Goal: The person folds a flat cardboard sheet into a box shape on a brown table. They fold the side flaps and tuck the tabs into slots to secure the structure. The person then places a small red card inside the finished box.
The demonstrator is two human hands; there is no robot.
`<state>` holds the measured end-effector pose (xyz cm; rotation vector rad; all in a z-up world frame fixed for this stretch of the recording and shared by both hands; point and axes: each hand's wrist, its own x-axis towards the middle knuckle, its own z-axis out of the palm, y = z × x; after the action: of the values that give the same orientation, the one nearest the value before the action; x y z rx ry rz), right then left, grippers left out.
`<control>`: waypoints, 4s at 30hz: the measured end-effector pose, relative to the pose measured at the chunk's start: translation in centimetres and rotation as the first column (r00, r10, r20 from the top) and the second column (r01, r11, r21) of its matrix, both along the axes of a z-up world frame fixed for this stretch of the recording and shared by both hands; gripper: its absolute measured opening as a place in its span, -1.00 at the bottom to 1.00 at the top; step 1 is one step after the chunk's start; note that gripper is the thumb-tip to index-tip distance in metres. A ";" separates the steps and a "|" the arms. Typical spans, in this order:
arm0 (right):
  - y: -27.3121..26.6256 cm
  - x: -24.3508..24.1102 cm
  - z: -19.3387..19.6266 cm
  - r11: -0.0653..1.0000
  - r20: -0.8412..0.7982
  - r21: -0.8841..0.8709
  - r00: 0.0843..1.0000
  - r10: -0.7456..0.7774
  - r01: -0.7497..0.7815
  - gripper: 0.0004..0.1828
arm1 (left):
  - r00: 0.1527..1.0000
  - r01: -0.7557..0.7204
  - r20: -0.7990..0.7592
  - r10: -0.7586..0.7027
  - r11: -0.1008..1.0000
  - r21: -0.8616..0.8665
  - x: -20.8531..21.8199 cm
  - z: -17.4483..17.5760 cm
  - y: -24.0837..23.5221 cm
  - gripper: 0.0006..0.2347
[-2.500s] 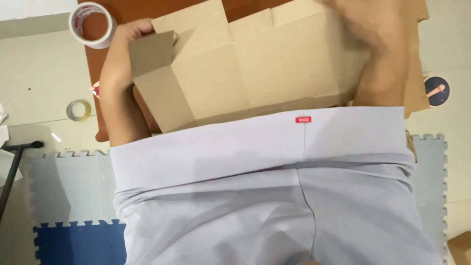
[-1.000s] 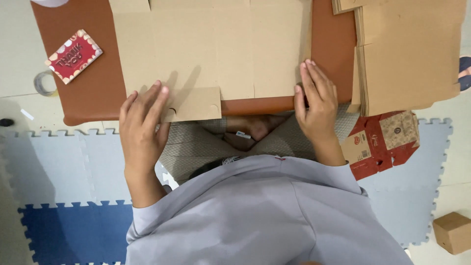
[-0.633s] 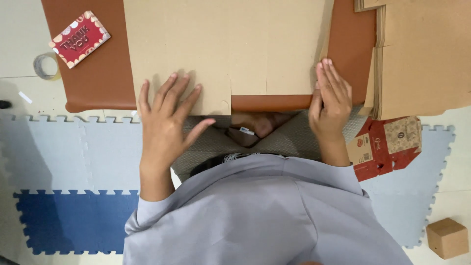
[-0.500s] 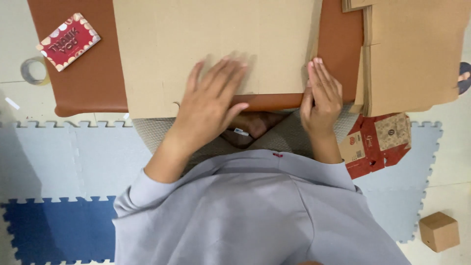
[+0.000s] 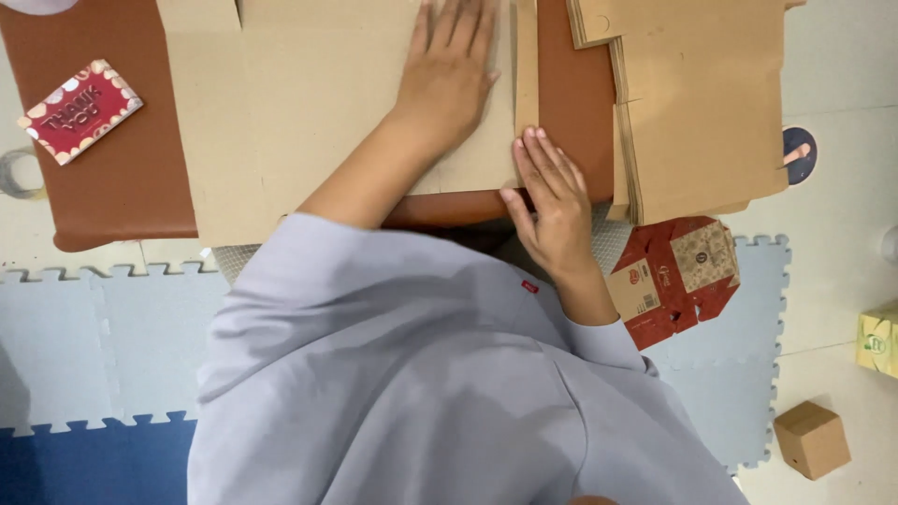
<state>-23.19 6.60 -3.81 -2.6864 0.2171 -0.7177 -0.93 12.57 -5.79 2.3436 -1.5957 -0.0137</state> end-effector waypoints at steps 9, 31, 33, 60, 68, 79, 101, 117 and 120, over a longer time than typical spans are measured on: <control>-3.0 5.9 3.3 0.993 -0.294 0.077 0.950 0.108 -0.089 -0.50 | 0.998 0.058 -0.032 -0.060 0.996 -0.064 -5.3 3.1 11.6 -0.53; 0.7 1.6 1.7 0.992 -0.278 0.064 0.957 -0.084 0.106 -0.54 | 0.981 0.010 -0.190 -0.051 0.978 -0.210 -5.5 2.2 11.5 -0.51; -1.0 4.9 2.3 0.993 -0.284 0.082 0.957 -0.060 0.087 -0.54 | 0.983 -0.003 -0.181 -0.038 0.974 -0.225 -5.5 2.3 11.9 -0.51; 2.7 0.5 1.6 0.978 0.113 -0.068 0.976 -0.187 0.195 -0.86 | 0.890 -0.198 -0.455 -0.004 0.897 -0.395 -4.9 3.1 12.7 -0.49; 2.8 1.1 2.8 0.974 0.080 0.138 0.978 -0.193 0.181 -0.83 | 0.874 -0.164 -0.482 -0.059 0.899 -0.406 -4.7 3.3 13.0 -0.66; 2.5 3.6 2.0 0.930 0.086 -0.162 0.943 -0.321 0.331 -0.93 | 0.909 -0.151 -0.413 -0.053 0.883 -0.445 -4.8 2.6 12.8 -0.81; 3.4 5.7 4.0 0.967 0.128 0.161 0.967 -0.220 0.199 -0.84 | 0.940 -0.114 -0.336 -0.053 0.881 -0.459 -4.9 2.5 12.7 -0.90; 9.4 10.8 3.3 0.993 0.397 -0.121 0.916 0.057 -0.009 -0.80 | 0.635 -0.668 -0.700 -0.328 0.221 -0.710 -4.5 1.2 14.5 -0.68; 9.4 10.7 2.3 0.985 0.083 -0.102 0.985 0.148 -0.140 -0.53 | 0.639 -0.674 -0.717 -0.279 0.247 -0.696 -4.8 2.9 15.4 -0.69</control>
<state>-12.51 15.97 -1.47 -2.7177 -0.0358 -0.8207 -5.75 27.98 -2.86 1.1614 -0.4317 0.0519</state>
